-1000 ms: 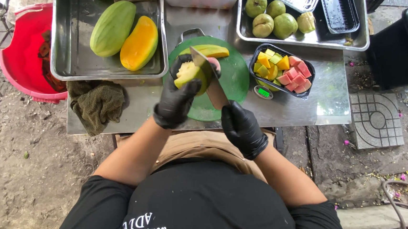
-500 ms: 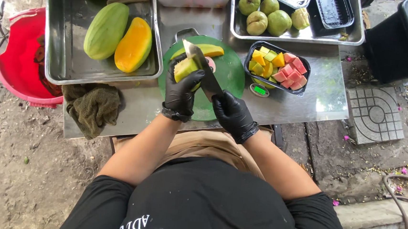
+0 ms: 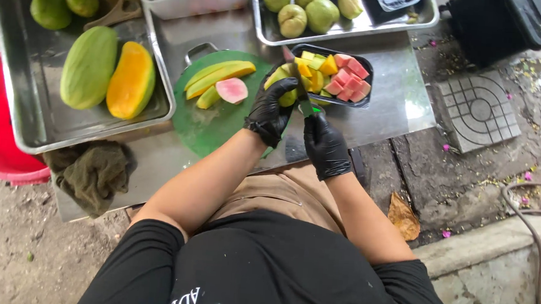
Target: Cutting various fruits including mango, guava, and papaya into small pieces and placing them into a takeout container.
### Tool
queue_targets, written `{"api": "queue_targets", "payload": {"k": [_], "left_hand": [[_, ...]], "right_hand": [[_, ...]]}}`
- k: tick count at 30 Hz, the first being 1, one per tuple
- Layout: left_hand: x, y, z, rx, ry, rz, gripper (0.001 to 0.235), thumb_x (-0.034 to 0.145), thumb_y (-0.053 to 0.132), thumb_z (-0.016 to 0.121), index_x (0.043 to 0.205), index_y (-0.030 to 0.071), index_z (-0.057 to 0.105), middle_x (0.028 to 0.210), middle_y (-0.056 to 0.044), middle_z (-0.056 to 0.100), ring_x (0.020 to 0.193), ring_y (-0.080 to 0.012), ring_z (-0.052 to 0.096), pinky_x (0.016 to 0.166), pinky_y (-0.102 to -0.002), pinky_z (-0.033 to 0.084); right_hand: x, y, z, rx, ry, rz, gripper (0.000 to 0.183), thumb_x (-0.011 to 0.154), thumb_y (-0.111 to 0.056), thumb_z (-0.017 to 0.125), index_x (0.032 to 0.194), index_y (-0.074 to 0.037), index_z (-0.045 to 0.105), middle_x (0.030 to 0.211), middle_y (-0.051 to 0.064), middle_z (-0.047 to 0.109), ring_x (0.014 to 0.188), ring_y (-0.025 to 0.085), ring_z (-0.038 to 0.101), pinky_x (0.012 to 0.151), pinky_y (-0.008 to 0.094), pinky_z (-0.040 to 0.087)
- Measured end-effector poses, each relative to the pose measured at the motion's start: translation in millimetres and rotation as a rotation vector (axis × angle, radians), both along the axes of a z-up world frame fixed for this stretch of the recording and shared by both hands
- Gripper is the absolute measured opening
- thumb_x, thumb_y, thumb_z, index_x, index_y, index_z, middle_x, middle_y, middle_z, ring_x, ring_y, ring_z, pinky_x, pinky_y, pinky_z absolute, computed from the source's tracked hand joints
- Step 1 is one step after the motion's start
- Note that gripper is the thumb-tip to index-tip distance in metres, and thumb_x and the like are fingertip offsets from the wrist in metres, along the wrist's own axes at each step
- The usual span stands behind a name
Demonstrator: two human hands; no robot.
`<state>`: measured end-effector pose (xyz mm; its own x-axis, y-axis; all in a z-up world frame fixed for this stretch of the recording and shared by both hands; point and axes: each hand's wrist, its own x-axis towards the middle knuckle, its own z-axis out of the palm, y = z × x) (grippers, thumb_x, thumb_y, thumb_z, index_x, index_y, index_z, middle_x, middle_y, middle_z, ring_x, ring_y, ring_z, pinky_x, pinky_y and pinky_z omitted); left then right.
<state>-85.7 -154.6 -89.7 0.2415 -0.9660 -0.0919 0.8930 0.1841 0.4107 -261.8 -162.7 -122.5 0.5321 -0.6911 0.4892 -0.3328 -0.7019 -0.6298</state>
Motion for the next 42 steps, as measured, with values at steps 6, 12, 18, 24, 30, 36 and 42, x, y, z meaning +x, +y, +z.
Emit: {"api": "queue_targets", "payload": {"k": [6,12,18,24,30,36,42], "left_hand": [[-9.8,-37.4,-34.6,-0.146,-0.133,-0.108,0.058,0.087,-0.002,0.069,0.141,0.003,0.05,0.127,-0.01,0.067,0.118,-0.0232,0.066,0.104,-0.036,0.053],[-26.0,-59.6,-51.3,-0.036,-0.088,-0.077,0.063,0.084,-0.001,0.069,0.142,0.015,0.048,0.12,-0.007,0.067,0.107,-0.0222,0.067,0.091,-0.036,0.056],[-37.8,-69.4,-49.7,0.119,-0.075,0.029,0.044,0.089,0.001,0.07,0.131,0.011,0.059,0.113,-0.006,0.068,0.099,-0.0205,0.069,0.085,-0.036,0.059],[-24.3,-55.1,-39.3,0.316,-0.1,-0.018,0.033,0.091,0.02,0.074,0.121,0.012,0.062,0.103,0.0,0.069,0.092,-0.016,0.069,0.076,-0.036,0.061],[0.4,-24.9,-40.5,0.056,-0.416,-0.039,0.046,0.089,0.019,0.08,0.129,0.012,0.057,0.113,-0.002,0.07,0.099,-0.0168,0.069,0.079,-0.033,0.06],[1.6,-1.0,-8.5,-0.129,-0.547,-0.02,0.058,0.082,-0.006,0.085,0.129,0.009,0.055,0.124,-0.005,0.065,0.112,-0.0171,0.068,0.095,-0.035,0.061],[12.6,12.6,8.0,-0.221,-0.724,0.012,0.058,0.08,-0.009,0.087,0.127,0.007,0.057,0.129,-0.005,0.065,0.117,-0.0146,0.064,0.102,-0.035,0.06]], "right_hand": [[-53.4,-34.5,-51.9,0.809,-0.064,-0.041,0.016,0.108,-0.016,0.061,0.115,-0.004,0.069,0.079,0.02,0.061,0.068,0.032,0.054,0.064,0.042,0.046],[-35.0,-29.0,-39.5,0.259,0.1,-0.201,0.02,0.101,-0.019,0.063,0.11,-0.003,0.068,0.09,0.023,0.071,0.081,0.04,0.07,0.069,0.044,0.054],[-44.0,-76.2,-145.1,0.408,-0.085,-0.199,0.022,0.107,-0.024,0.063,0.121,-0.007,0.066,0.097,0.012,0.075,0.085,0.031,0.07,0.073,0.042,0.057],[-53.5,-67.6,-62.7,1.237,-0.465,-0.179,0.021,0.102,-0.035,0.062,0.115,-0.018,0.062,0.064,-0.004,0.051,0.049,0.008,0.044,0.044,0.027,0.035],[-67.1,-12.9,39.8,0.941,-0.285,0.024,0.016,0.105,-0.026,0.059,0.108,-0.01,0.063,0.07,-0.002,0.057,0.057,0.007,0.053,0.052,0.026,0.046],[-67.0,19.4,88.4,0.213,0.085,0.063,0.008,0.106,-0.011,0.061,0.105,-0.003,0.063,0.077,0.014,0.064,0.063,0.028,0.061,0.06,0.037,0.05],[-62.7,23.8,93.7,-0.047,0.227,-0.012,0.008,0.101,-0.01,0.064,0.103,-0.003,0.062,0.077,0.022,0.064,0.069,0.043,0.063,0.059,0.047,0.049]]}}
